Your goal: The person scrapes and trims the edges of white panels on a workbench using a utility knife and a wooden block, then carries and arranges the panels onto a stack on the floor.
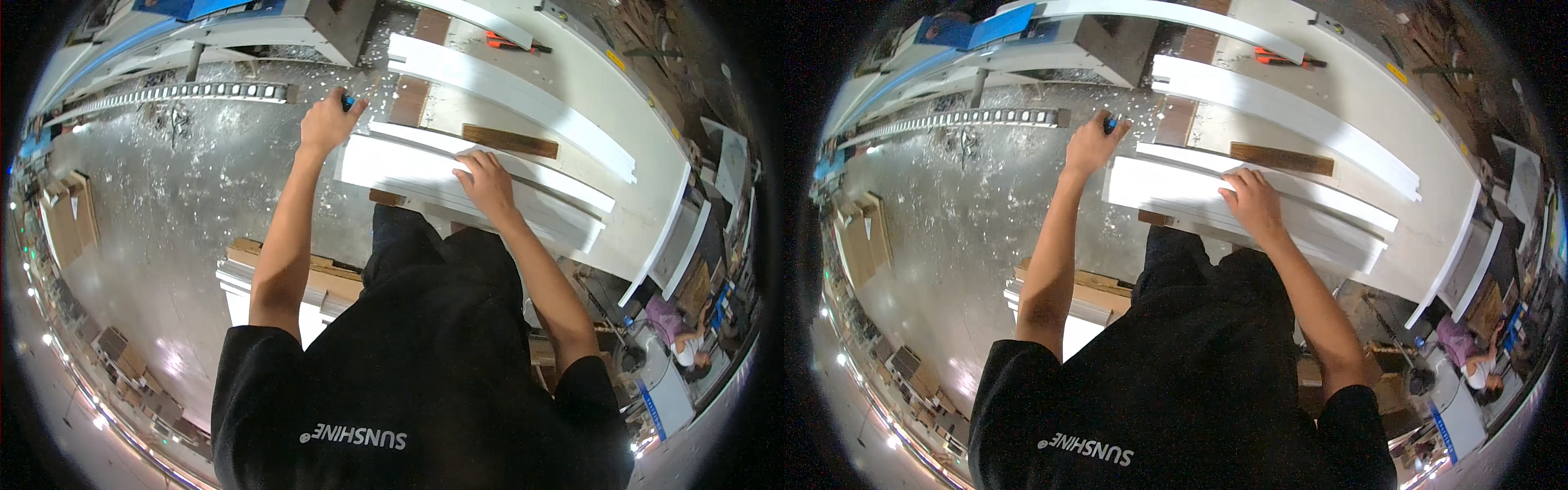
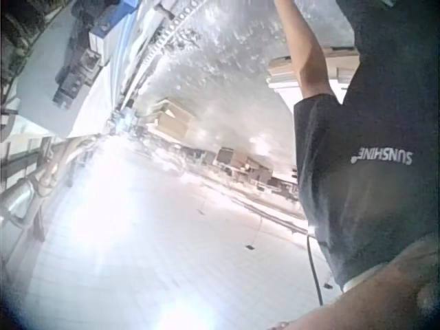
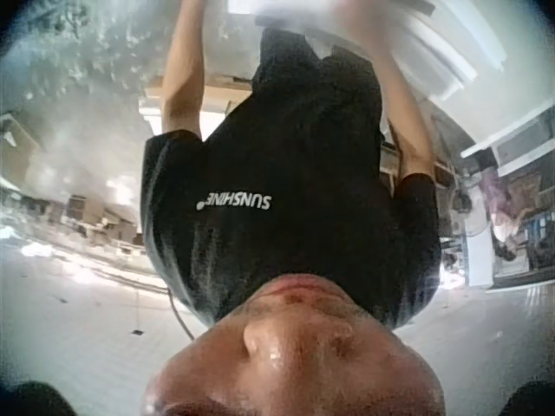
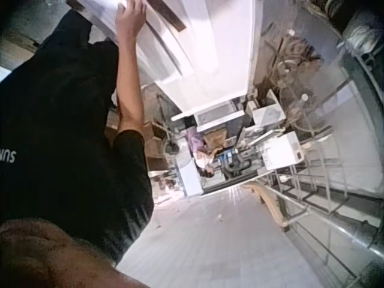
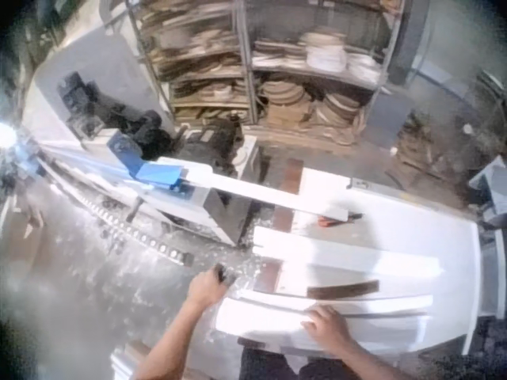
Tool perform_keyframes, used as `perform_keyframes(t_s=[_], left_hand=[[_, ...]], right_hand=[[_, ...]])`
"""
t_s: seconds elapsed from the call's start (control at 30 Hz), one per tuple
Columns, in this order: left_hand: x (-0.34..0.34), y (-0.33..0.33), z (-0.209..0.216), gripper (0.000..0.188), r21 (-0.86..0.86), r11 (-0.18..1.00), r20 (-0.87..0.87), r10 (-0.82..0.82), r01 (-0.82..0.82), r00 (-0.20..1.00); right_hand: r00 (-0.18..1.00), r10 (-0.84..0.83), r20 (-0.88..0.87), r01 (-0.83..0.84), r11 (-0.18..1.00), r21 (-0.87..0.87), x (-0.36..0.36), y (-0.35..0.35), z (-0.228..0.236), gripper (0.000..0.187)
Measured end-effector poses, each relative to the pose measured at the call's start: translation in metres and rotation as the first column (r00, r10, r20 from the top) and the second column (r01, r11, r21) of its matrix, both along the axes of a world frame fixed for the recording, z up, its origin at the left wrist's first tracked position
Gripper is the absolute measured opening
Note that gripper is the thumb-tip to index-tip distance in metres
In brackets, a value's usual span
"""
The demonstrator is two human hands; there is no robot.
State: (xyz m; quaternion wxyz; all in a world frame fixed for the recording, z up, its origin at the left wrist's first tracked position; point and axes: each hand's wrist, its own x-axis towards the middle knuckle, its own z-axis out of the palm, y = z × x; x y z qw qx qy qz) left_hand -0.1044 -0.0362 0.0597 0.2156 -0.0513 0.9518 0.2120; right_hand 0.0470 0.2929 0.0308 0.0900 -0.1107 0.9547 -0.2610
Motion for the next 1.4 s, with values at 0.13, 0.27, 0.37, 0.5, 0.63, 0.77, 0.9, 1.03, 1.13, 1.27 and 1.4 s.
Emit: perform_keyframes(t_s=[0.13,0.27,0.37,0.5,0.63,0.77,0.9,1.03,1.13,1.27,1.4], left_hand=[[-0.008,0.065,0.005,0.054,0.05,0.918,0.032,-0.395,0.393,0.918],[-0.002,0.114,-0.036,0.046,0.02,0.72,-0.13,-0.686,0.694,0.716],[0.007,0.142,-0.049,0.043,-0.119,0.622,-0.392,-0.745,0.774,0.539],[0.038,0.157,-0.043,0.039,-0.054,0.618,-0.439,-0.72,0.784,0.537],[0.049,0.16,-0.049,0.041,-0.15,0.662,-0.163,-0.749,0.734,0.642],[0.034,0.161,-0.037,0.027,0.088,0.665,-0.17,-0.723,0.741,0.669],[0.048,0.153,-0.012,0.025,0.106,0.643,-0.315,-0.702,0.758,0.639],[0.052,0.118,-0.02,0.024,0.024,0.641,-0.421,-0.689,0.767,0.59],[0.048,0.091,-0.03,0.025,-0.057,0.652,-0.41,-0.706,0.756,0.577],[0.051,0.081,-0.048,0.019,0.034,0.682,-0.456,-0.639,0.73,0.619],[0.073,0.09,-0.072,0.028,0.193,0.652,-0.307,-0.67,0.733,0.676]], right_hand=[[0.998,-0.053,-0.034,0.055,0.995,0.085,0.013,0.003,-0.001,0.05],[0.998,-0.015,0.065,0.007,0.994,0.11,0.035,0.006,0.009,0.109],[0.99,0.011,0.14,-0.037,0.982,0.188,0.056,0.025,0.011,0.131],[0.988,0.015,0.154,-0.059,0.956,0.286,0.068,0.033,-0.006,0.131],[0.986,0.004,0.166,-0.043,0.973,0.229,0.073,0.038,-0.018,0.125],[0.973,-0.036,0.226,0.006,0.992,0.13,0.073,0.046,-0.014,0.126],[0.993,-0.044,0.106,0.027,0.987,0.158,0.083,0.054,-0.019,0.128],[0.993,-0.118,0.028,0.116,0.992,0.045,0.092,0.065,-0.014,0.133],[0.986,-0.166,0.019,0.162,0.978,0.131,0.107,0.093,-0.003,0.137],[0.972,-0.231,0.038,0.223,0.963,0.151,0.127,0.132,-0.017,0.133],[0.96,-0.28,0.009,0.278,0.954,0.114,0.144,0.175,-0.011,0.125]])
